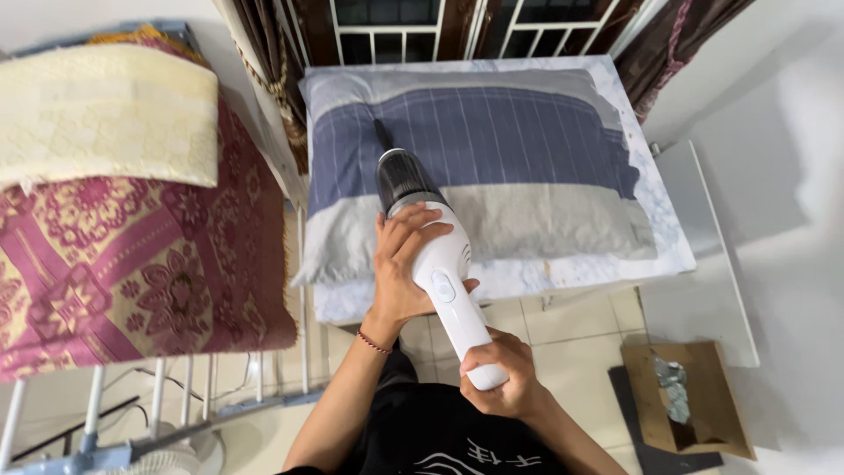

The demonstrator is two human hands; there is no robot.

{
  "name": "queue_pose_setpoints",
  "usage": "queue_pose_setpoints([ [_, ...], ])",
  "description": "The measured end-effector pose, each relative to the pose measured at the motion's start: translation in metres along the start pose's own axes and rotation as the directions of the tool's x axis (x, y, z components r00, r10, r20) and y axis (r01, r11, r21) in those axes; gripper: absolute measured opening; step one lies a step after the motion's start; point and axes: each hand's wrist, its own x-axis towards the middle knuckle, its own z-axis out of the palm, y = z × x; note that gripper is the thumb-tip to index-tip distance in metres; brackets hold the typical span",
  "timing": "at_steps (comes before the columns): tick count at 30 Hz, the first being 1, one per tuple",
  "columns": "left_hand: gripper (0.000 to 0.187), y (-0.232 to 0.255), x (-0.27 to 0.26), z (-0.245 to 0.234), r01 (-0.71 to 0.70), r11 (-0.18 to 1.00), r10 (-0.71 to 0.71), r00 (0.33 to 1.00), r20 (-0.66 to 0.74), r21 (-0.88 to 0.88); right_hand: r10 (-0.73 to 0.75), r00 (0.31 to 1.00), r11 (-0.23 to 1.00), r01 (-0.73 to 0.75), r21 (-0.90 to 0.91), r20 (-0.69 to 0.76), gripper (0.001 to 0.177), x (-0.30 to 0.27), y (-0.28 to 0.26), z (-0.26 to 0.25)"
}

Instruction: The person uses a handheld vacuum cleaner to clean a pillow placed on a bed. They move the vacuum nozzle back and forth across the surface of the pillow, covering different areas systematically.

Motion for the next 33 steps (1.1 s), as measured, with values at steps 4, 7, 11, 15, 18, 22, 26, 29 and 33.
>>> queue_pose_setpoints([
  [4, 0.065, 0.035, -0.024, 0.004, 0.007, 1.0, -0.007, 1.0, 0.005, -0.002, -0.026, 0.999, 0.999, 0.025, -0.042, -0.025, 0.028, -0.032, -0.029, -0.014],
  [7, 0.062, 0.058, -0.042, 0.006, 0.017, 1.0, -0.017, 1.0, -0.001, -0.006, -0.017, 1.0, 1.0, 0.017, -0.018, -0.024, 0.027, -0.053, -0.046, -0.023],
  [11, 0.061, 0.08, -0.064, 0.008, 0.023, 1.0, -0.023, 1.0, 0.003, -0.006, -0.001, 1.0, 1.0, 0.001, -0.006, 0.002, 0.027, -0.076, -0.069, -0.031],
  [15, 0.06, 0.086, -0.076, 0.008, 0.024, 0.999, -0.024, 0.999, -0.032, -0.027, -0.005, 0.998, 1.0, 0.005, -0.003, 0.061, 0.026, -0.083, -0.079, -0.037],
  [18, 0.06, 0.076, -0.073, 0.012, 0.012, 0.999, -0.014, 0.998, -0.055, -0.038, -0.041, 0.999, 0.995, 0.043, -0.092, 0.027, 0.027, -0.08, -0.069, -0.031],
  [22, 0.06, 0.054, -0.055, 0.013, 0.002, 0.999, -0.003, 0.999, -0.046, -0.033, -0.07, 0.997, 0.991, 0.067, -0.113, -0.019, 0.029, -0.066, -0.046, -0.022],
  [26, 0.06, 0.041, -0.027, 0.007, -0.004, 0.999, 0.003, 1.0, -0.028, -0.039, -0.102, 0.993, 0.979, 0.09, -0.185, -0.058, 0.034, -0.043, -0.038, -0.02],
  [29, 0.061, 0.036, -0.009, -0.001, -0.002, 1.0, 0.002, 1.0, 0.013, -0.022, -0.079, 0.989, 0.991, 0.065, -0.116, -0.126, 0.037, -0.031, -0.038, -0.015],
  [33, 0.059, 0.012, 0.016, -0.002, -0.027, 0.999, 0.027, 0.999, 0.017, -0.02, -0.126, 0.982, 0.98, 0.1, -0.17, -0.144, 0.035, -0.005, -0.008, -0.01],
])
